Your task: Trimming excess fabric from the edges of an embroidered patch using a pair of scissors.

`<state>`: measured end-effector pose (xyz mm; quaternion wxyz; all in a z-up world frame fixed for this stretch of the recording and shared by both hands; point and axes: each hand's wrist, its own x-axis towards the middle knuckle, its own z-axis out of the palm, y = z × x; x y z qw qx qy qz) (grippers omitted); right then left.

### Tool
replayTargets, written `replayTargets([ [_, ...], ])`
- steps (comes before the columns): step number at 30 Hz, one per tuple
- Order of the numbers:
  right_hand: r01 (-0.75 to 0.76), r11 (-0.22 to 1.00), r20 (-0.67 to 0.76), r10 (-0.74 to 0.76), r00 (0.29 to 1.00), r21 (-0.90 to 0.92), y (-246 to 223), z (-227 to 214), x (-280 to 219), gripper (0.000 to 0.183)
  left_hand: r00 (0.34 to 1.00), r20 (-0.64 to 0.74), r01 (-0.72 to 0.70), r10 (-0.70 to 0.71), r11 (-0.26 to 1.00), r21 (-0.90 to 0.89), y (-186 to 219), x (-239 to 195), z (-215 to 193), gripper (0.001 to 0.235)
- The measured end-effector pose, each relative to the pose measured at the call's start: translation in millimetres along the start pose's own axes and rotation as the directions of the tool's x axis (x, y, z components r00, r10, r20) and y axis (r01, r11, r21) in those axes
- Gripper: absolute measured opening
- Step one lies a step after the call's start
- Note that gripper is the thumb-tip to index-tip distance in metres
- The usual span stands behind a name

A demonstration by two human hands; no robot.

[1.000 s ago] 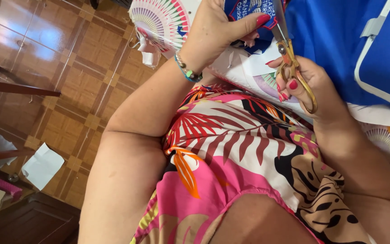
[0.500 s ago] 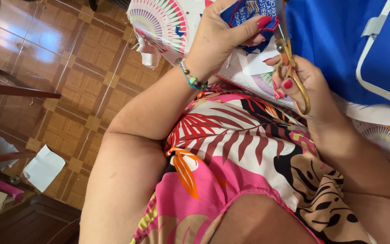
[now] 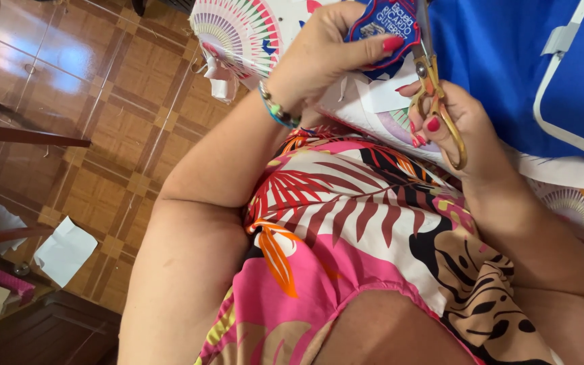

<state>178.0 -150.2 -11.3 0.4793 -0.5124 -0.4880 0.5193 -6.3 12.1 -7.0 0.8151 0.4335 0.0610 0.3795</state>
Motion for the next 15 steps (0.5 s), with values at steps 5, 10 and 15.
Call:
replayTargets([
  [5,-0.02,0.997,0.045,0.023,0.999,-0.075,-10.2,0.2,1.1,0.062,0.986,0.132,-0.157,0.101,0.832,0.532,5.4,8.1,-13.8,0.017],
  [10,-0.041,0.998,0.07,0.045,0.997,-0.054,-8.1,-3.5,1.9,0.071,0.974,0.057,-0.216,0.218,0.837,0.503,-6.8,4.9,-0.6,0.014],
  [15,-0.025,1.0,0.092,0.024,0.995,0.01,-7.7,-3.2,-0.8,0.079,0.942,-0.103,-0.252,0.319,0.876,0.411,-42.3,2.6,9.0,0.019],
])
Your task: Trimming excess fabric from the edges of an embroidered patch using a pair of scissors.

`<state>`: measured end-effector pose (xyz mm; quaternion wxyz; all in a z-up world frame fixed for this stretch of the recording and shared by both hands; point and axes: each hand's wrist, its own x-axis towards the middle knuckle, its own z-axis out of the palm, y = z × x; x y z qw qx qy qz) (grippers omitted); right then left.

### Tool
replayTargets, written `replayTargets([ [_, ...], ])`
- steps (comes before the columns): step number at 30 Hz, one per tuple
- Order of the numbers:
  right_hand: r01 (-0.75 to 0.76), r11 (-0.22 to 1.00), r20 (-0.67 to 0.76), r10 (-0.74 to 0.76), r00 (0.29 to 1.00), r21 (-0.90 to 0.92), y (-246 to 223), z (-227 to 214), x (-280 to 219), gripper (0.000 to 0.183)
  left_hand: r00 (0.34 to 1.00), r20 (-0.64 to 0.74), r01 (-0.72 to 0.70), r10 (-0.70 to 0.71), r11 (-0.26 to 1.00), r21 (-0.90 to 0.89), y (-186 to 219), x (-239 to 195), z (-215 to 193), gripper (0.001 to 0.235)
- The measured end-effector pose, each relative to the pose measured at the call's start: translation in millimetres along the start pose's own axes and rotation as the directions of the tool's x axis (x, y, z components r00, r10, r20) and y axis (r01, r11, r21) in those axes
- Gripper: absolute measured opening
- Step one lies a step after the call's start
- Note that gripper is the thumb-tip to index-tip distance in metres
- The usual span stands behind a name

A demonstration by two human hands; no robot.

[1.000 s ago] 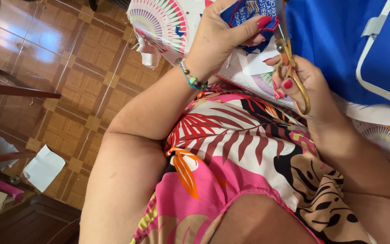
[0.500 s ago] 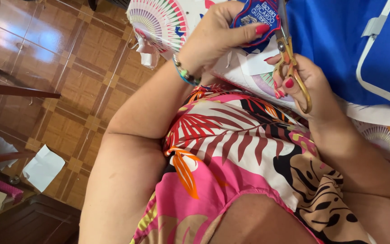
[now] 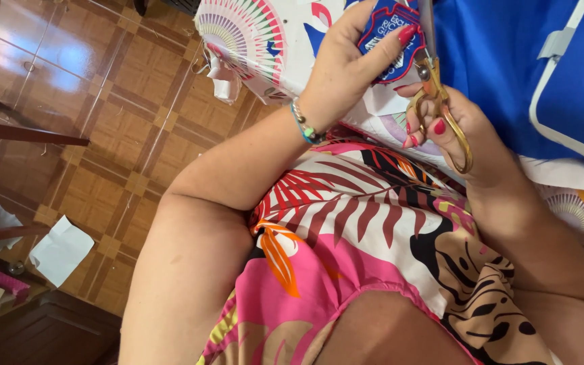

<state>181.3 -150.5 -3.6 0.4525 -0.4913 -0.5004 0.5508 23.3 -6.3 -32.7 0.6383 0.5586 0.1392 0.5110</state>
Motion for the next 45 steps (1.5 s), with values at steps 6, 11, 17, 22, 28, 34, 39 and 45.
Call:
replayTargets([
  [6,0.006,0.996,-0.037,-0.003,0.999,0.084,15.2,-5.6,-6.1,0.086,0.998,0.019,0.068,-0.066,0.993,-0.098,7.8,-7.5,19.1,0.02],
  [11,0.011,0.994,-0.059,-0.004,0.998,0.113,22.3,-11.4,-5.6,0.081,0.997,-0.021,0.073,-0.076,0.99,-0.121,0.2,-12.5,30.6,0.023],
  [17,0.051,0.998,-0.059,-0.053,0.997,-0.035,10.8,-13.8,-17.6,0.067,0.996,-0.024,0.082,-0.089,0.975,-0.207,-0.2,-9.5,32.1,0.019],
  [22,0.082,0.997,-0.12,-0.081,0.989,0.003,18.7,-9.6,-15.8,0.059,0.996,-0.017,0.085,-0.089,0.982,-0.171,-7.5,-10.9,33.7,0.018],
  [28,0.071,0.996,-0.122,-0.064,0.99,0.051,17.3,0.9,-8.2,0.066,0.998,0.038,0.042,-0.041,0.999,-0.017,-31.7,-12.9,23.5,0.022],
  [34,0.094,0.977,-0.043,-0.087,0.995,0.194,16.6,6.9,-3.5,0.06,0.996,0.087,-0.021,0.009,0.99,0.137,-10.4,-8.8,19.9,0.017],
  [39,0.078,0.961,-0.021,-0.075,0.997,0.266,17.7,13.1,1.0,0.051,0.985,0.122,-0.158,0.121,0.919,0.362,11.9,-3.3,18.3,0.02],
  [45,0.097,0.949,0.003,-0.102,0.995,0.3,21.0,15.7,5.9,0.042,0.985,0.139,-0.153,0.103,0.897,0.415,10.2,-1.5,10.3,0.028],
])
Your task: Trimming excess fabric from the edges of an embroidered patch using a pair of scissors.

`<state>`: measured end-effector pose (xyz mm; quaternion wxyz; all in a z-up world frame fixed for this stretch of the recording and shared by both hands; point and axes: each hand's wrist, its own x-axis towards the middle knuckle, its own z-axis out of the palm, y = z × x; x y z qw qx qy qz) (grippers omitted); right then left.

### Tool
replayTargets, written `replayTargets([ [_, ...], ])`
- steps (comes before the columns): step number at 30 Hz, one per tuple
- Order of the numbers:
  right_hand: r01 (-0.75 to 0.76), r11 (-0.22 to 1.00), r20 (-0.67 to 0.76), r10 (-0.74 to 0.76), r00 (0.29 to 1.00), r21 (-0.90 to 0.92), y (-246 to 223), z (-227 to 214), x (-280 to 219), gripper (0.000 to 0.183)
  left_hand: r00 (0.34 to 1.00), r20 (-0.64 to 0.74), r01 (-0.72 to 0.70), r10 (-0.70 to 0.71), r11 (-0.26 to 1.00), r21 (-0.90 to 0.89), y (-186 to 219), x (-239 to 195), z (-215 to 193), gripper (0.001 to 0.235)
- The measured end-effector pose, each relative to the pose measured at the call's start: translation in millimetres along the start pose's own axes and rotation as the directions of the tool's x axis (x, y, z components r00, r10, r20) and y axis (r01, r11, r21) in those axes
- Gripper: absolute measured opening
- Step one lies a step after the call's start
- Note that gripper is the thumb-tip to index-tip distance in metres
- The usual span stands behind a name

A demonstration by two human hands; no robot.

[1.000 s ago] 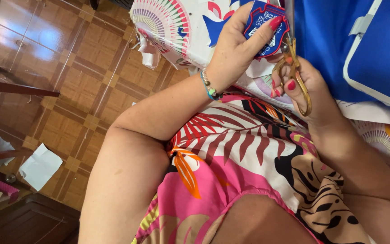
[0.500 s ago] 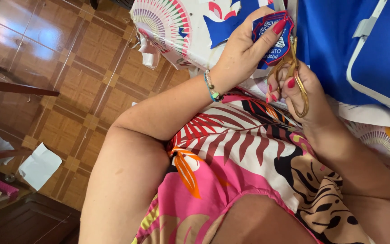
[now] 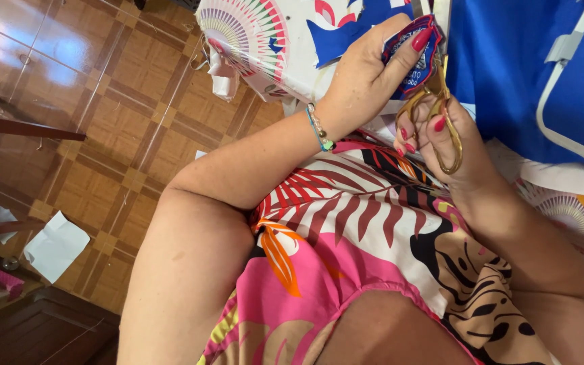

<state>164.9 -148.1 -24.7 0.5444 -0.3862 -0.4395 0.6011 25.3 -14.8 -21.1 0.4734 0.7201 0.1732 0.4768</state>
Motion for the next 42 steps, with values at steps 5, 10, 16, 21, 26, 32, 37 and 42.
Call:
replayTargets([
  [5,-0.023,0.996,-0.145,0.009,0.989,-0.09,-0.8,5.8,0.0,0.051,0.999,-0.001,0.05,-0.05,0.996,-0.076,-8.3,-1.5,1.0,0.02],
  [10,-0.145,0.978,-0.293,0.097,0.951,-0.148,-14.9,5.7,1.5,0.06,0.992,-0.043,0.103,-0.117,0.964,-0.246,-31.6,-6.7,-9.7,0.019],
  [16,-0.218,0.934,-0.29,0.134,0.948,-0.284,-40.5,17.9,-5.6,0.038,0.981,-0.039,0.15,-0.189,0.876,-0.459,-22.9,-8.3,-22.8,0.019],
  [21,-0.129,0.785,-0.242,-0.028,0.97,-0.606,-18.6,-18.7,-17.1,0.044,0.97,0.104,0.239,-0.219,0.79,-0.564,-3.4,-6.8,-39.3,0.02],
  [26,0.102,0.334,0.005,-0.278,0.96,-0.937,-22.7,-24.2,-19.9,0.05,0.935,0.306,0.325,-0.177,0.773,-0.545,8.4,-6.3,-57.9,0.021],
  [32,0.162,0.212,0.083,-0.341,0.937,-0.964,-25.7,-17.5,-22.2,0.052,0.959,0.269,0.226,-0.092,0.82,-0.526,-4.6,-16.1,-55.6,0.02],
  [37,0.153,0.266,0.054,-0.346,0.937,-0.952,-22.9,-17.4,-24.5,0.056,0.948,0.303,0.264,-0.099,0.778,-0.57,-7.8,-19.5,-53.1,0.021],
  [42,0.143,0.243,0.054,-0.341,0.939,-0.959,-24.2,-16.2,-23.6,0.058,0.949,0.3,0.26,-0.093,0.768,-0.586,-9.5,-19.8,-51.2,0.019],
])
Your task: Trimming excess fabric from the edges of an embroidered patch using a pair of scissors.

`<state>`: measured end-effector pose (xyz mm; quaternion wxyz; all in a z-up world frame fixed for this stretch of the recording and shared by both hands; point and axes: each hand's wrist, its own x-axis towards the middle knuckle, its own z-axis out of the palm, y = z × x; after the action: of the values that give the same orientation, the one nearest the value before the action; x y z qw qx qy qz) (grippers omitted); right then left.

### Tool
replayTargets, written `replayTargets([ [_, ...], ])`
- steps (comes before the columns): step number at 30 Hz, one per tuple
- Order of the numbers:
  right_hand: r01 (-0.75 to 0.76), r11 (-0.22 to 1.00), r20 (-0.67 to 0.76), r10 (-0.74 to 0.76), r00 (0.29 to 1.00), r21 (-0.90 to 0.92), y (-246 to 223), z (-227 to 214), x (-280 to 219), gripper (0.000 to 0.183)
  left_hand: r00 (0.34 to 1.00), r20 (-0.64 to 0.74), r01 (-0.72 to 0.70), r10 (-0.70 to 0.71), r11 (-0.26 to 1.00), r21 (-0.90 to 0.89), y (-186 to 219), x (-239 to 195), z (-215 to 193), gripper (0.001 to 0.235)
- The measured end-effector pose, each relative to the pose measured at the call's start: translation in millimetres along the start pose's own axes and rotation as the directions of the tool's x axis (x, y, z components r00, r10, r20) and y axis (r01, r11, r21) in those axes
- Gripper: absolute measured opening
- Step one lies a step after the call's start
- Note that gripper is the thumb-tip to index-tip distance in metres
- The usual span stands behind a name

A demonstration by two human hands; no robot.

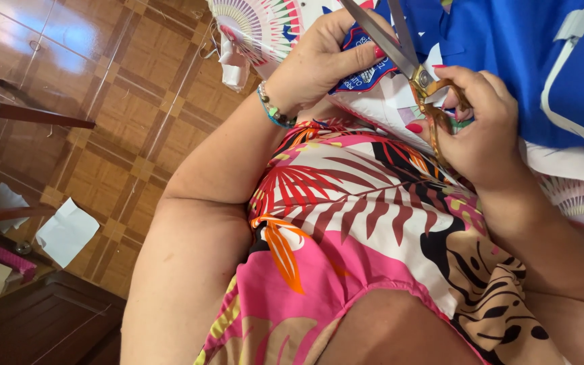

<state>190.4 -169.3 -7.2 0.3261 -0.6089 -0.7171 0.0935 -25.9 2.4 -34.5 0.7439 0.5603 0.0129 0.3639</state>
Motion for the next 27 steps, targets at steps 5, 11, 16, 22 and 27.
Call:
replayTargets([
  [5,-0.019,0.999,-0.011,0.019,1.0,0.026,-2.7,0.9,3.0,0.054,1.0,-0.017,0.015,-0.017,0.994,-0.106,-2.5,0.8,2.6,0.019],
  [11,0.006,1.0,-0.012,-0.006,1.0,-0.005,8.0,7.4,2.9,0.049,0.997,-0.033,0.058,-0.068,0.967,-0.248,-8.6,0.5,-2.0,0.02],
  [16,0.005,0.996,-0.017,-0.004,1.0,0.09,9.8,12.8,5.2,0.038,0.996,-0.048,0.058,-0.072,0.968,-0.245,-5.1,2.2,-4.0,0.023],
  [22,-0.417,0.694,0.219,0.36,0.907,0.587,-9.7,12.3,13.5,0.034,0.997,-0.048,0.067,-0.067,0.998,0.015,6.4,2.4,-16.0,0.018],
  [27,-0.436,0.703,0.274,0.339,0.9,0.561,-20.4,7.0,27.7,0.07,0.978,0.006,0.206,-0.206,0.978,-0.027,3.7,0.5,-15.4,0.013],
])
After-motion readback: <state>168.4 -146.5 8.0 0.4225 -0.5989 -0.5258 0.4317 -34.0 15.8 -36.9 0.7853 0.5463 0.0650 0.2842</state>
